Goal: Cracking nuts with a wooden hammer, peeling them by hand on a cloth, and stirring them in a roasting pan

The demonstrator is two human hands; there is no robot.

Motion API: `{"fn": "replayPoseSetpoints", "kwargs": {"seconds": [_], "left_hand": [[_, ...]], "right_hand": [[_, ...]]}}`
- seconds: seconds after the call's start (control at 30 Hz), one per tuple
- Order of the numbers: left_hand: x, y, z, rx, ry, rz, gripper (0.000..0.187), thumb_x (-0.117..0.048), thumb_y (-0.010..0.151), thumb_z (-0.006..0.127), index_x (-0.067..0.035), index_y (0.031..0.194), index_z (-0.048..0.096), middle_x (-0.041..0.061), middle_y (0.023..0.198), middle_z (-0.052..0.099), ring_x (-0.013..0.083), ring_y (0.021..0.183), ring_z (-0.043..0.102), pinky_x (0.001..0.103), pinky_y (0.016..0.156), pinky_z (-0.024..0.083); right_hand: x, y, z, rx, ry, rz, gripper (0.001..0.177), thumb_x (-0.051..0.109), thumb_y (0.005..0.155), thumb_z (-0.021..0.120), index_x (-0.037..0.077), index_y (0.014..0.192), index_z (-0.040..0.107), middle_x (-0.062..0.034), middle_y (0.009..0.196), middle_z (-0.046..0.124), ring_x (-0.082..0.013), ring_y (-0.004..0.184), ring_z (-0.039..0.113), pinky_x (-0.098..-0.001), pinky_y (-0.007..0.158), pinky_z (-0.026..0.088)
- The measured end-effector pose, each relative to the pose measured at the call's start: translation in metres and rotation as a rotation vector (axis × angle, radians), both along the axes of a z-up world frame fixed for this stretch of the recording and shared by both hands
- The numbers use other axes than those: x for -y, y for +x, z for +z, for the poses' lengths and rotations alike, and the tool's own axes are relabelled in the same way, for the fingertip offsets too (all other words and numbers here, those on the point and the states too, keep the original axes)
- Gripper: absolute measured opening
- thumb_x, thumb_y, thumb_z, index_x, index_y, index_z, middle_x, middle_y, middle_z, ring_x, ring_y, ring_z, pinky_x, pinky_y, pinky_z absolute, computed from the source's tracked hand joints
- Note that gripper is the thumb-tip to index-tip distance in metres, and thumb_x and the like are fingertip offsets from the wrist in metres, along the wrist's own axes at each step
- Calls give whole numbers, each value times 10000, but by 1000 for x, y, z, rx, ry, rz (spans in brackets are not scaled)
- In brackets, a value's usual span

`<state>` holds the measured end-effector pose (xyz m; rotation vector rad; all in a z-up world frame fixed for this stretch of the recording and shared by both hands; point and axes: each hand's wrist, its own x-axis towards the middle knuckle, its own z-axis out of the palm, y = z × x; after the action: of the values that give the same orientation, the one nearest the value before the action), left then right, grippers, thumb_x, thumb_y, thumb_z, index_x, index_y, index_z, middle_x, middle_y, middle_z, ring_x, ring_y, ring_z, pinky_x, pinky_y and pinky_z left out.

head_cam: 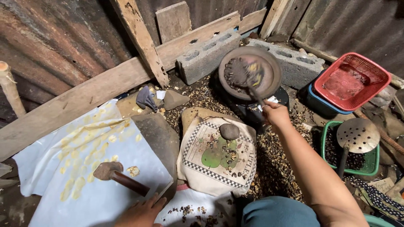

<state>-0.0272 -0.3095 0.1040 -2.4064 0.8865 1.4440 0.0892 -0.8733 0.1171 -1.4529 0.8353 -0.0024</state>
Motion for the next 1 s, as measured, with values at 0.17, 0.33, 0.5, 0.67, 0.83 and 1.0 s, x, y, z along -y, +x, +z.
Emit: {"fn": "replayPoseSetpoints", "kwargs": {"seconds": [0.17, 0.33, 0.5, 0.67, 0.83, 1.0], "left_hand": [[-18, -2, -24, 49, 24, -7, 839, -581, 1040, 584, -250, 1625, 82, 187, 1654, 82, 439, 1396, 387, 579, 1161, 331], [-6, -1, 1, 33, 25, 31, 862, -611, 1028, 621, -231, 1614, 115, 173, 1662, 81, 409, 1434, 359, 562, 1181, 328], [-7, -1, -8, 78, -67, -18, 860, -563, 1013, 673, -190, 1594, 161, 162, 1634, 153, 415, 1389, 403, 563, 1130, 379], [-40, -9, -54, 155, -102, -13, 717, -407, 1017, 580, -231, 1593, 190, 191, 1621, 194, 396, 1357, 467, 544, 1121, 390], [-33, -10, -39, 136, -83, -21, 628, -327, 1040, 479, -238, 1593, 196, 168, 1612, 213, 374, 1373, 428, 542, 1132, 369], [-27, -8, -28, 110, -101, -21, 607, -286, 1039, 469, -203, 1587, 220, 201, 1601, 230, 395, 1409, 391, 566, 1146, 344]], "right_hand": [[4, -19, 12, 68, -1162, 245, 481, 42, 899, 627, 13, 1378, 662, -228, 1145, 740, -303, 634, 720, -393, 587, 581], [-8, -38, 48, -11, -1293, 324, 522, 31, 907, 646, 59, 1427, 637, -223, 1087, 732, -314, 750, 720, -415, 694, 610], [-6, -55, 57, 88, -1202, 229, 391, 36, 922, 633, -15, 1308, 607, -267, 1013, 748, -429, 808, 732, -511, 706, 580], [-13, -67, 60, -193, -927, 254, 350, 31, 991, 601, -17, 1328, 519, -293, 1021, 721, -392, 808, 745, -440, 695, 646], [-24, -66, 84, -288, -696, 224, 365, 31, 1040, 573, 21, 1391, 475, -289, 1142, 685, -343, 871, 730, -370, 714, 651], [-6, -57, 44, -244, -655, 190, 311, 52, 1025, 606, 72, 1321, 513, -236, 1069, 701, -288, 722, 697, -355, 562, 582]]}}
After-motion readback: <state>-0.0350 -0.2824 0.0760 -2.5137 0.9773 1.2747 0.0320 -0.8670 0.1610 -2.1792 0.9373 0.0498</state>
